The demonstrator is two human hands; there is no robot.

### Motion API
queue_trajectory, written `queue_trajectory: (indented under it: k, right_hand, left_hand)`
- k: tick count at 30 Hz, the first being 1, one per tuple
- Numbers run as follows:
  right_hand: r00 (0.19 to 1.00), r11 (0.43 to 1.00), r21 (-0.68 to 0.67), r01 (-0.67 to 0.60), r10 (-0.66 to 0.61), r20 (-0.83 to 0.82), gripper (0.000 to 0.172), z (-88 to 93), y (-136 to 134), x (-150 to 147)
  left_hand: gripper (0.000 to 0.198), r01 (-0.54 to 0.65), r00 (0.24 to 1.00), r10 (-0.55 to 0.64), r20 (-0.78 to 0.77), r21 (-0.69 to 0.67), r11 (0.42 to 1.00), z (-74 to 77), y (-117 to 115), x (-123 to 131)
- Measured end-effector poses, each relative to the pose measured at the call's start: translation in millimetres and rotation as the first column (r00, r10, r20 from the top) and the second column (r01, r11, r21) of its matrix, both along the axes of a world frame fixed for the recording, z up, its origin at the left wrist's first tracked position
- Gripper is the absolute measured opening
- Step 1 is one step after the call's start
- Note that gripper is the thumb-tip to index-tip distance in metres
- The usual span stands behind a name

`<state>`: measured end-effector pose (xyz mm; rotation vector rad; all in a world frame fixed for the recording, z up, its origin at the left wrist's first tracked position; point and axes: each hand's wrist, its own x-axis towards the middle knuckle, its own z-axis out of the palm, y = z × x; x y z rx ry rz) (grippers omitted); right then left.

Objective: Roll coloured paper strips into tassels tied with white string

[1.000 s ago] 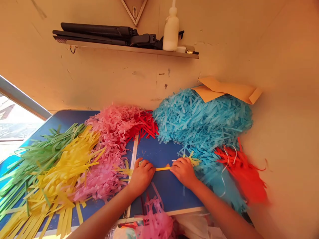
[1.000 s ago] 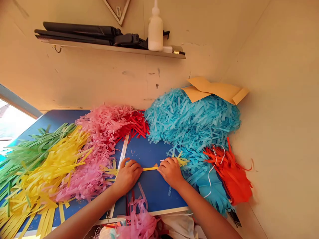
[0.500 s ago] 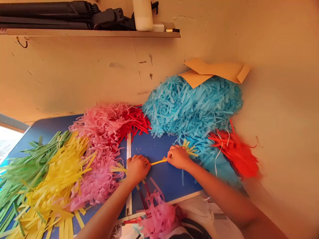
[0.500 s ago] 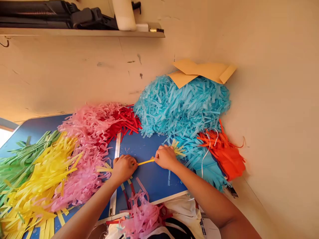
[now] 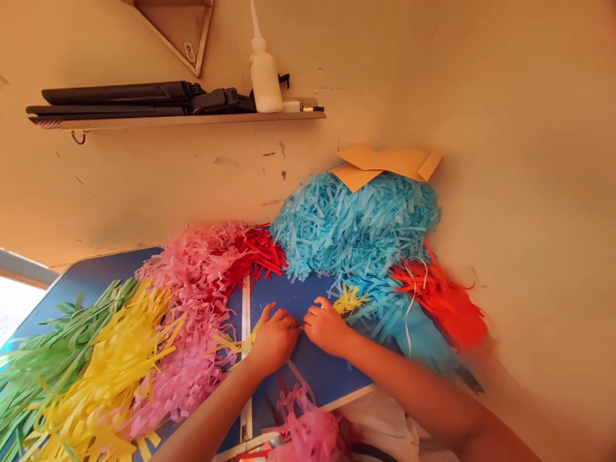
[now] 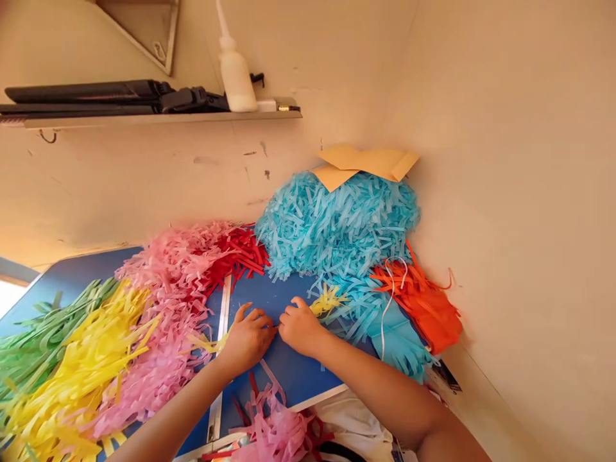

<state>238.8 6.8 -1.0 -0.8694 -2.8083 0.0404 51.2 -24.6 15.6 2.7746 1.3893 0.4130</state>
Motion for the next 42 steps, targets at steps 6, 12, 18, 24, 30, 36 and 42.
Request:
queue_trajectory:
  k: [6, 12, 18, 24, 30, 36, 42]
  right_hand:
    - [0.999, 0.996, 0.084, 0.008, -0.006, -0.033, 0.018, 13.1, 2, -7]
    - [0.816, 0.864, -0.491, 0.108, -0.359, -0.453, 0.016, 71.8, -32, 1]
    - [0.648, 0.146, -0.848, -0.510, -0.583, -0.490, 0.029, 96.4, -34, 14]
    - [0.397, 0.232, -0.787, -0.572, -0.761, -0.513, 0.028, 68.9, -55, 3]
    - [0.161, 0.311, -0.724, -0.615, -0.850, -0.501, 0.025, 53.8, -70, -14]
    - [0.208, 0.481, -0.723, -0.496, -0.742, -0.637, 0.012, 63.0, -69, -8]
    - [0.244, 0.638, -0.680, -0.361, -0.639, -0.729, 0.008, 71.7, -70, -3]
  left_hand:
    - [0.024, -0.012, 0.995, -0.001, 0.098, 0.130, 0.991, 4.1, 2, 1]
    - [0.015, 0.030, 0.932, -0.166, 0.322, 0.388, 0.921, 56.4, -30, -4]
    - [0.018, 0.111, 0.873, -0.297, 0.386, 0.436, 0.893, 89.6, -52, 5]
    - [0.012, -0.173, 0.806, -0.040, 0.591, 0.299, 0.938, 77.8, -60, 22]
    - [0.017, -0.298, 0.646, 0.204, 0.735, -0.003, 0.955, 71.8, -70, 36]
    - [0.012, -0.249, 0.634, 0.150, 0.758, 0.017, 0.968, 67.4, -73, 31]
    - [0.010, -0.278, 0.666, 0.052, 0.744, 0.183, 0.943, 65.7, -75, 24]
